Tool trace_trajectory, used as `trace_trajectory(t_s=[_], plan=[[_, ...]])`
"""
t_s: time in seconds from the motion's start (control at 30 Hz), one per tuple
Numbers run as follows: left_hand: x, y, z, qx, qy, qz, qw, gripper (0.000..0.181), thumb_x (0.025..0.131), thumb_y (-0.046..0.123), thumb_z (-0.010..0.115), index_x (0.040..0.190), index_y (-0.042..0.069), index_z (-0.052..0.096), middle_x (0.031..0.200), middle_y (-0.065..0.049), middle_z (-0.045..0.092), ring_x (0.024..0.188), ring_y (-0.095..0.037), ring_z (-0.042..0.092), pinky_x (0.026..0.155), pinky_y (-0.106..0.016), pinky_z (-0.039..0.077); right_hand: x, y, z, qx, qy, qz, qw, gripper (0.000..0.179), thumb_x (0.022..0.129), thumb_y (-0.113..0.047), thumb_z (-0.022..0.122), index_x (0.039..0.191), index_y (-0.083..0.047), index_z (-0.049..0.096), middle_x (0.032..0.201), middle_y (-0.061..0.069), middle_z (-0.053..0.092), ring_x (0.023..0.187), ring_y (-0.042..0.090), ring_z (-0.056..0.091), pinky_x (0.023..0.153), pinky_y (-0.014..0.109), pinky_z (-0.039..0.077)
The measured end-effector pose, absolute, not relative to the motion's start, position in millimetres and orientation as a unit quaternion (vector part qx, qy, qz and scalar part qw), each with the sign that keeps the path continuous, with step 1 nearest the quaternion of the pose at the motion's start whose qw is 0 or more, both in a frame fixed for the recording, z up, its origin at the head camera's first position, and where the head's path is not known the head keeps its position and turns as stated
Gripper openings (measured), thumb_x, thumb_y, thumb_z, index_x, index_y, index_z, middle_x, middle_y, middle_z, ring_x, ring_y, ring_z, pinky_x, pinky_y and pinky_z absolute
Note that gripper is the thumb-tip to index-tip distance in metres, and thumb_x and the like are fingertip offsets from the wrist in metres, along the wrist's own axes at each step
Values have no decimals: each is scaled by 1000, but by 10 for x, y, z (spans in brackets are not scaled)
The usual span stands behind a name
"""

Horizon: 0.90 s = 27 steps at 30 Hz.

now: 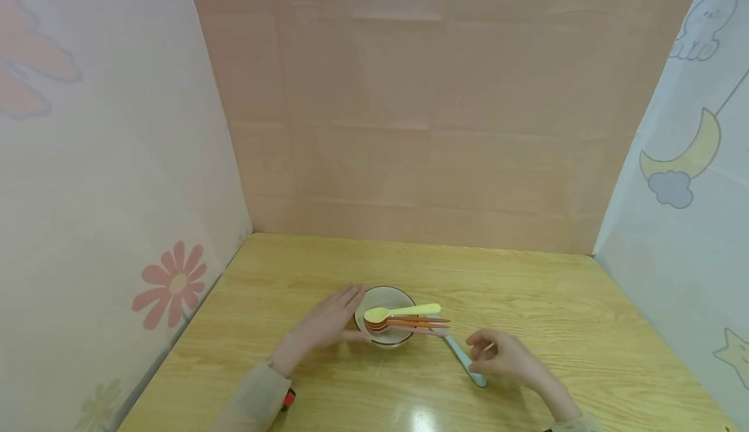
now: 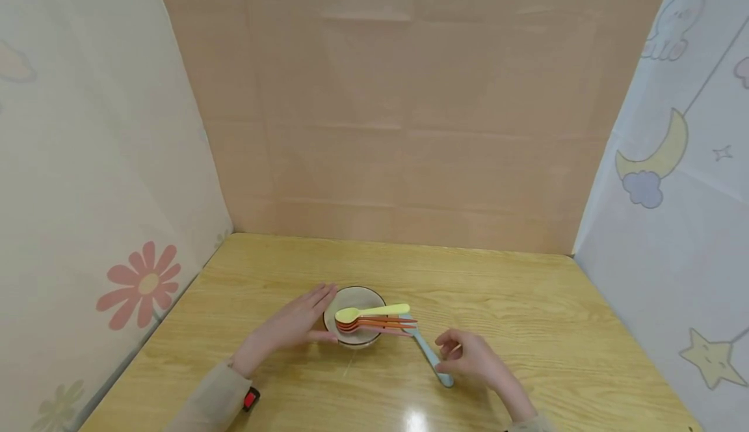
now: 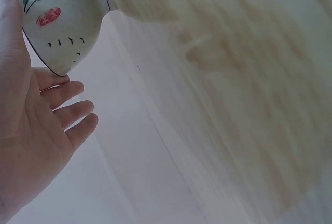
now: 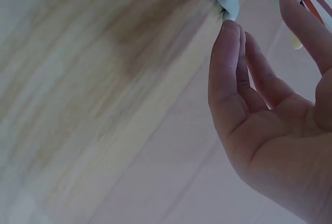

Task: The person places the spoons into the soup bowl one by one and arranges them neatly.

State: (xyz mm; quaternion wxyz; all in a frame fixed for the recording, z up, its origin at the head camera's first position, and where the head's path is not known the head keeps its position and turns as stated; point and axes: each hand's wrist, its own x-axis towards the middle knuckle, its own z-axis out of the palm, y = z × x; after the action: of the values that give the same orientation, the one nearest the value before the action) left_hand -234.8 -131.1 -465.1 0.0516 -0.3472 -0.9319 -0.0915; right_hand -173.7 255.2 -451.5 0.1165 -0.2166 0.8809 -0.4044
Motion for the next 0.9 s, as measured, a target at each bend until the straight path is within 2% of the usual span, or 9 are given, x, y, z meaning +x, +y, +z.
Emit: trace_trajectory(t_s=[0.3,0.9], plan=[[-2329,-1308,-4642,-345,-932,-95,54,99,87,67,56,153,-3,31,159,-20,34,148,-39,34,117,-50,39,-1706,2558,-4565,-205,881,-407,131,47,82,-15,79,117,10,59,99,14,63,78,0,59,68,15,53],[-2319,-1309,-4634,-343,-933,-99,50,100,88,68,54,153,-3,30,160,-19,33,148,-38,33,118,-50,38,-1697,2522,-4624,-217,889,-387,117,44,78,-15,82,111,8,62,93,10,63,73,-1,56,65,15,51]])
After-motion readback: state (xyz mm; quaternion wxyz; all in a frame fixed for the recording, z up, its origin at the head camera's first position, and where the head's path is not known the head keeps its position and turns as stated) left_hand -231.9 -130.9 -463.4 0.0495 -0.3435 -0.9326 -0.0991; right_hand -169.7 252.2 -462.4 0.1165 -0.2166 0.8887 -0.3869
